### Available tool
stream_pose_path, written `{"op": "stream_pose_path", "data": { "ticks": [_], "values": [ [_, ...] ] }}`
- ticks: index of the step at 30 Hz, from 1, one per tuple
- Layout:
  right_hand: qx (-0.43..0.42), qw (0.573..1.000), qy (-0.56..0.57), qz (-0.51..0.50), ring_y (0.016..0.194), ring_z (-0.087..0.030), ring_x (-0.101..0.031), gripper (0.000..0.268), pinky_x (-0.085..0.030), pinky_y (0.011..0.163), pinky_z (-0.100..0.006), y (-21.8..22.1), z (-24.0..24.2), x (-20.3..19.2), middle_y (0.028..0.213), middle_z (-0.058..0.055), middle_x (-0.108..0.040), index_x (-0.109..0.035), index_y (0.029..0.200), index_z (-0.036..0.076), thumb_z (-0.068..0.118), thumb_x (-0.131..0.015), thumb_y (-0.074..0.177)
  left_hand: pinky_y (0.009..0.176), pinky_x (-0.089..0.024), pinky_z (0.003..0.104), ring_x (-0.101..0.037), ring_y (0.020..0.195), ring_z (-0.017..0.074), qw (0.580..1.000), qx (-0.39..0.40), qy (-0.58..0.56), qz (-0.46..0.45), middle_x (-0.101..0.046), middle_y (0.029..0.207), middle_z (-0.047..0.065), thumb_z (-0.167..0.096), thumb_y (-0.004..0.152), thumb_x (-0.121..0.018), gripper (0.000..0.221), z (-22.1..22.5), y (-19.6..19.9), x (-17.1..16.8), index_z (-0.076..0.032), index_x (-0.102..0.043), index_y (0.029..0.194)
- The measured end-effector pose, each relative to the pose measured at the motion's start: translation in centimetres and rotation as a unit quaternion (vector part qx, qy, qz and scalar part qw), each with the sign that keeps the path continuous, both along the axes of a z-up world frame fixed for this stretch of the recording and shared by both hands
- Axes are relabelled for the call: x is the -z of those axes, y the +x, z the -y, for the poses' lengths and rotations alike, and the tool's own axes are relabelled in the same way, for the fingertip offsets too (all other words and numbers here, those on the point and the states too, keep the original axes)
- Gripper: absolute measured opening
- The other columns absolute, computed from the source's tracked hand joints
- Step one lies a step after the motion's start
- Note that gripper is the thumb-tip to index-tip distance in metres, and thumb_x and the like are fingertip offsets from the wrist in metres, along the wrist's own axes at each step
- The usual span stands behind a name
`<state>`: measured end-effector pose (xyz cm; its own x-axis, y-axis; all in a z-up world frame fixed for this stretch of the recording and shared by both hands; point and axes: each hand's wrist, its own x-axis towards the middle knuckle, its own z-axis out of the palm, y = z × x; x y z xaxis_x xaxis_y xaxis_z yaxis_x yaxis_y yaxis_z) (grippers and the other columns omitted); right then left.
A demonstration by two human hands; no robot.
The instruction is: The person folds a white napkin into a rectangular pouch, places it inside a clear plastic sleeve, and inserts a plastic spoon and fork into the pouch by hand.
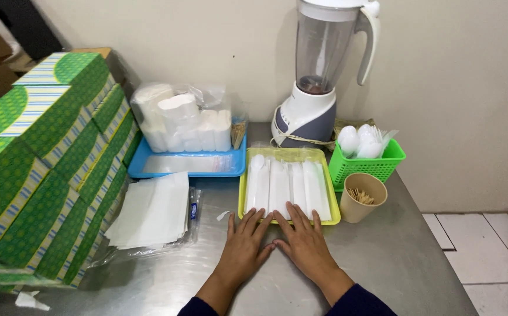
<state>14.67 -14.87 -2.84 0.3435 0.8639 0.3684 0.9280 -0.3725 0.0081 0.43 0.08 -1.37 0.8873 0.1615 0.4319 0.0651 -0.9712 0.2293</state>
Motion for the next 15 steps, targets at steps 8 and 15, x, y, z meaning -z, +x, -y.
{"op": "stream_pose_path", "data": {
  "ticks": [8, 15],
  "values": [
    [-0.008, 0.999, 0.036, 0.021, 0.153, -0.031, -0.028, 0.075, -0.017, 0.119, -0.061, 0.0, 0.1, 0.5, 0.165, -0.014, -0.032, -0.043, 0.153, 0.020, 0.052, -0.069, 0.090, 0.119, -0.018, 0.064, -0.053, 0.133, 0.0313, 0.992, -0.060, -0.042, 0.102, -0.058, 0.142, 0.013, -0.022, 0.096, -0.064, 0.048, -2.5, -1.5, -2.7, -0.011, -0.054, 0.142],
    [-0.009, 0.999, 0.036, 0.037, 0.154, -0.029, -0.024, 0.083, -0.014, 0.121, -0.058, 0.0, 0.3, 0.9, 0.167, -0.012, -0.027, -0.034, 0.159, 0.021, 0.054, -0.068, 0.091, 0.103, -0.040, 0.055, -0.053, 0.133, 0.0349, 0.916, -0.382, -0.067, 0.099, -0.055, 0.149, 0.012, -0.031, 0.092, -0.061, 0.054, -11.2, -4.1, 0.4, -0.014, -0.057, 0.143]
  ]
}}
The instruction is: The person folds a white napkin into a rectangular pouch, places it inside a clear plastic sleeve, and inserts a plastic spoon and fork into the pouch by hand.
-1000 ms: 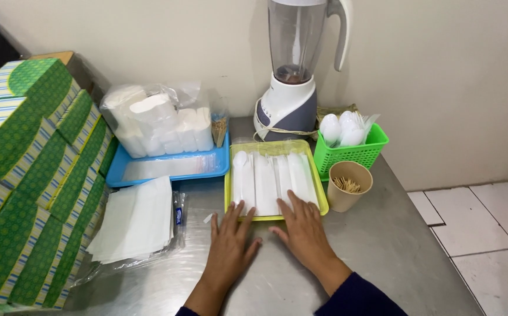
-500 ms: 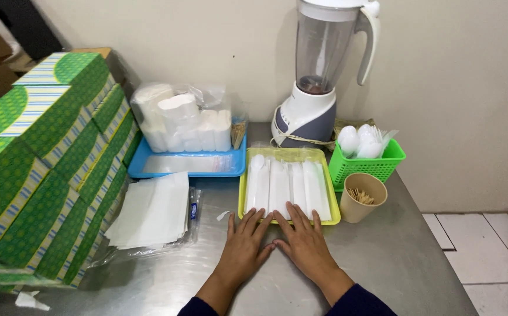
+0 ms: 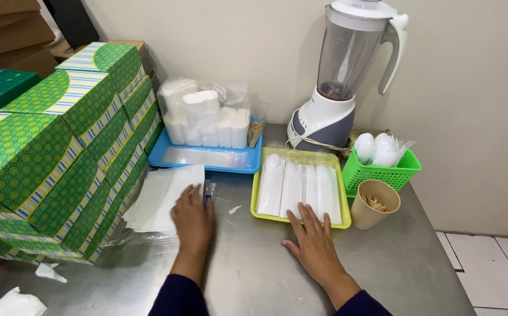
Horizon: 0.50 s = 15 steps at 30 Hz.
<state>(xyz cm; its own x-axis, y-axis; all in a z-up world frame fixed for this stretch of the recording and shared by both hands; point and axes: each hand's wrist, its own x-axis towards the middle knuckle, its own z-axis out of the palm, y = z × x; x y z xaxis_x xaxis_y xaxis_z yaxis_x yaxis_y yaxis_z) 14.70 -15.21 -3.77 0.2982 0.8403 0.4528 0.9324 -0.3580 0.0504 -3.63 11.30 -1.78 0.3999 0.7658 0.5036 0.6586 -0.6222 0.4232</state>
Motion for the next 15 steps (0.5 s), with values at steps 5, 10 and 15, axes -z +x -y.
{"op": "stream_pose_path", "data": {
  "ticks": [5, 10, 15],
  "values": [
    [0.004, 1.000, -0.017, -0.019, 0.154, -0.030, -0.024, 0.081, -0.014, 0.120, -0.059, -0.4, 0.1, -0.8, 0.167, -0.013, -0.027, -0.034, 0.159, 0.020, 0.055, -0.066, 0.092, 0.089, -0.045, 0.052, -0.061, 0.111, 0.0332, 0.998, -0.051, -0.020, -0.006, -0.064, 0.121, 0.008, -0.036, 0.096, -0.063, 0.038, -1.7, -1.5, 0.9, -0.018, -0.065, 0.129],
    [0.005, 0.999, -0.023, -0.032, 0.153, -0.030, -0.025, 0.082, -0.015, 0.120, -0.060, -0.4, 0.2, -0.7, 0.166, -0.013, -0.028, -0.035, 0.158, 0.020, 0.054, -0.068, 0.091, 0.087, -0.047, 0.052, -0.064, 0.102, 0.0328, 0.992, -0.053, -0.109, 0.019, -0.069, 0.106, 0.005, -0.035, 0.098, -0.059, 0.023, -1.8, -2.1, -0.4, -0.018, -0.072, 0.107],
    [0.005, 0.999, -0.024, -0.045, 0.154, -0.031, -0.022, 0.084, -0.013, 0.120, -0.060, -0.7, 0.2, -1.4, 0.167, -0.013, -0.026, -0.033, 0.159, 0.020, 0.056, -0.067, 0.092, 0.083, -0.047, 0.051, -0.064, 0.100, 0.0337, 0.993, -0.069, -0.072, 0.057, -0.069, 0.102, 0.005, -0.029, 0.101, -0.059, 0.017, -2.4, -2.8, -0.2, -0.017, -0.071, 0.103]
  ]
}}
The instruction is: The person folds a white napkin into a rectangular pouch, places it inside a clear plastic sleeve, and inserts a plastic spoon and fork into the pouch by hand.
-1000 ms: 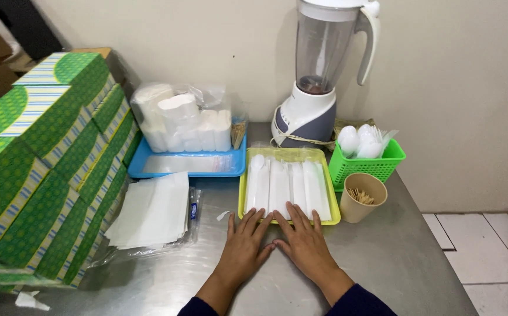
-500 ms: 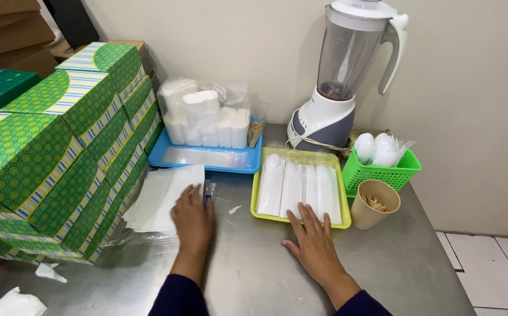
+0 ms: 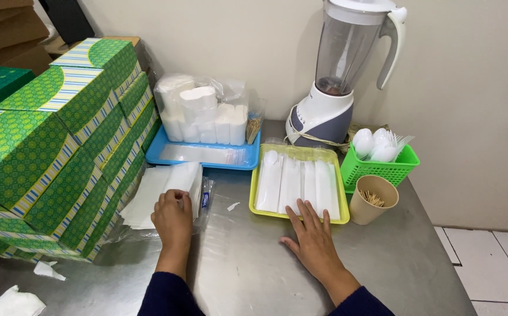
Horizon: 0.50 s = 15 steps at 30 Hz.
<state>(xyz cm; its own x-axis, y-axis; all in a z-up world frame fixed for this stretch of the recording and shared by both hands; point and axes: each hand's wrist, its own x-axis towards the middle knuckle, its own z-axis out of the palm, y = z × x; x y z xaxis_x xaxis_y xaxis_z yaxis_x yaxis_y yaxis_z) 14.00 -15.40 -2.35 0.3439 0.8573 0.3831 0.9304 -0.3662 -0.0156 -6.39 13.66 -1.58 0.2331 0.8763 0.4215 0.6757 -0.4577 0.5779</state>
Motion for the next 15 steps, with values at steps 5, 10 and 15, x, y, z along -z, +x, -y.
{"op": "stream_pose_path", "data": {
  "ticks": [5, 10, 15],
  "values": [
    [0.001, 1.000, 0.021, 0.010, 0.156, -0.030, -0.019, 0.084, -0.011, 0.121, -0.059, -0.4, 0.1, -1.0, 0.168, -0.012, -0.025, -0.032, 0.160, 0.021, 0.056, -0.067, 0.092, 0.095, -0.045, 0.048, -0.067, 0.106, 0.0311, 0.994, 0.056, -0.015, 0.098, -0.072, 0.115, 0.005, -0.028, 0.106, -0.052, 0.018, 2.6, 0.3, -4.0, -0.012, -0.061, 0.108],
    [-0.011, 0.998, 0.050, 0.021, 0.157, -0.029, -0.020, 0.083, -0.011, 0.123, -0.058, -0.7, 0.1, -1.4, 0.169, -0.011, -0.026, -0.033, 0.160, 0.020, 0.053, -0.068, 0.091, 0.085, -0.051, 0.047, -0.070, 0.116, 0.0307, 0.972, 0.125, -0.126, 0.153, -0.068, 0.142, 0.000, -0.036, 0.106, -0.043, 0.022, 5.7, 1.1, -7.0, -0.016, -0.051, 0.111],
    [-0.137, 0.962, 0.191, -0.142, 0.137, -0.029, -0.053, 0.051, -0.041, 0.115, -0.043, -2.1, 0.4, -3.9, 0.145, -0.012, -0.059, -0.055, 0.145, 0.008, 0.026, -0.068, 0.098, 0.103, -0.048, 0.041, -0.059, 0.139, 0.0231, 0.947, 0.216, -0.172, 0.167, -0.065, 0.148, 0.002, -0.037, 0.101, -0.048, 0.019, 9.2, 3.3, -7.2, -0.020, -0.056, 0.099]
  ]
}}
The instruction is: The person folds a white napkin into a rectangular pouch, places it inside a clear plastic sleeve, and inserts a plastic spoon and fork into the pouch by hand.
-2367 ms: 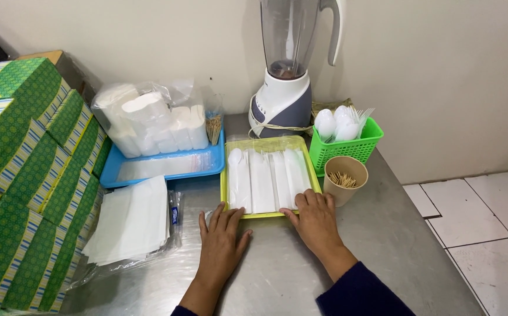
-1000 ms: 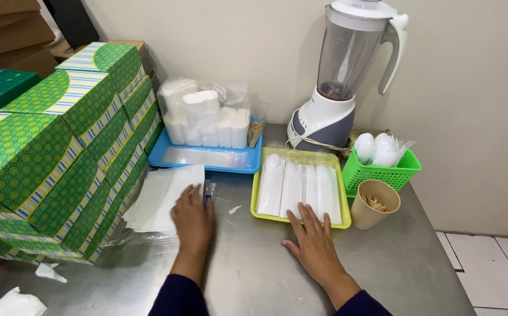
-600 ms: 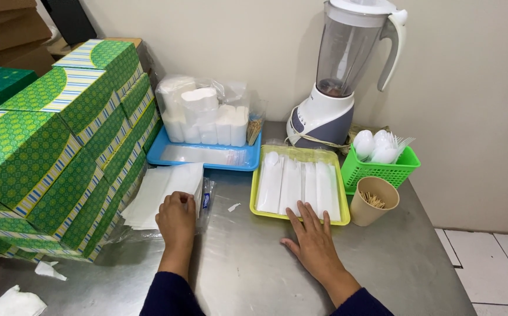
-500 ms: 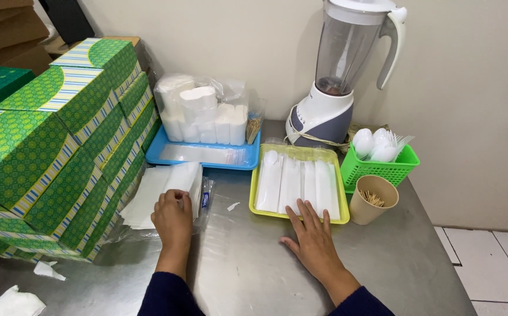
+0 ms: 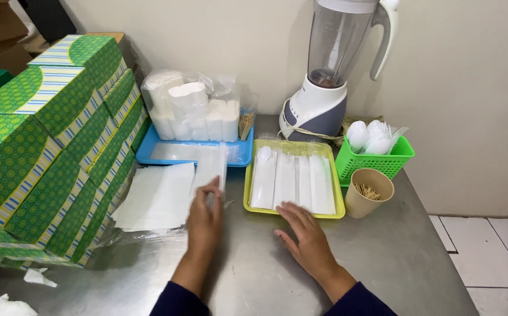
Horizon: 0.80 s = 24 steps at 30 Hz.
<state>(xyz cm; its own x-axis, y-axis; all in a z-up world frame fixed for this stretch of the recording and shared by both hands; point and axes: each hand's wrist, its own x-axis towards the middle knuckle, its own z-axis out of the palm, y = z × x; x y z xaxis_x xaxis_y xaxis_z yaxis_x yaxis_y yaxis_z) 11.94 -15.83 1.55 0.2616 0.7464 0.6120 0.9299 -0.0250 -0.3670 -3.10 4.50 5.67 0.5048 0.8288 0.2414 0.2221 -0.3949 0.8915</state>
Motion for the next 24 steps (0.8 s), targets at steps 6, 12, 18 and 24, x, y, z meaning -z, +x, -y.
{"op": "stream_pose_path", "data": {
  "ticks": [6, 12, 18, 24],
  "values": [
    [-0.011, 0.785, 0.091, -0.613, 0.120, -0.023, -0.068, 0.071, -0.056, 0.100, -0.036, -0.2, -1.1, 3.7, 0.132, -0.013, -0.069, -0.049, 0.151, 0.006, 0.039, -0.062, 0.090, 0.114, -0.034, 0.046, -0.059, 0.132, 0.0333, 0.956, 0.223, 0.189, 0.035, -0.066, 0.140, 0.015, -0.020, 0.100, -0.057, 0.025, 6.0, 2.8, 5.2, -0.011, -0.063, 0.122],
    [0.112, 0.659, 0.165, -0.725, 0.097, -0.026, -0.070, 0.037, -0.054, 0.084, -0.035, 1.0, -0.7, 2.0, 0.114, -0.018, -0.076, -0.069, 0.124, 0.000, 0.009, -0.070, 0.089, 0.120, -0.024, 0.055, -0.053, 0.140, 0.0319, 0.909, 0.365, 0.200, -0.018, -0.063, 0.143, 0.013, -0.029, 0.102, -0.059, 0.016, 9.4, 2.0, 2.7, -0.013, -0.064, 0.103],
    [0.068, 0.625, 0.149, -0.764, 0.109, -0.031, -0.069, 0.045, -0.054, 0.096, -0.043, 2.8, 0.8, -0.5, 0.121, -0.018, -0.074, -0.068, 0.127, 0.000, 0.005, -0.071, 0.082, 0.115, -0.040, 0.046, -0.045, 0.143, 0.0319, 0.986, 0.151, 0.051, 0.042, -0.047, 0.152, 0.015, -0.040, 0.096, -0.061, 0.066, 5.7, 2.2, 3.1, -0.010, -0.040, 0.151],
    [0.036, 0.619, 0.144, -0.771, 0.108, -0.030, -0.069, 0.047, -0.055, 0.097, -0.045, 3.5, 1.7, -0.8, 0.119, -0.017, -0.074, -0.068, 0.127, 0.000, 0.001, -0.071, 0.080, 0.097, -0.050, 0.029, -0.063, 0.116, 0.0168, 0.876, 0.177, -0.443, 0.064, -0.066, 0.126, 0.007, -0.027, 0.091, -0.066, 0.056, 4.9, 2.8, 1.6, -0.018, -0.060, 0.147]
  ]
}}
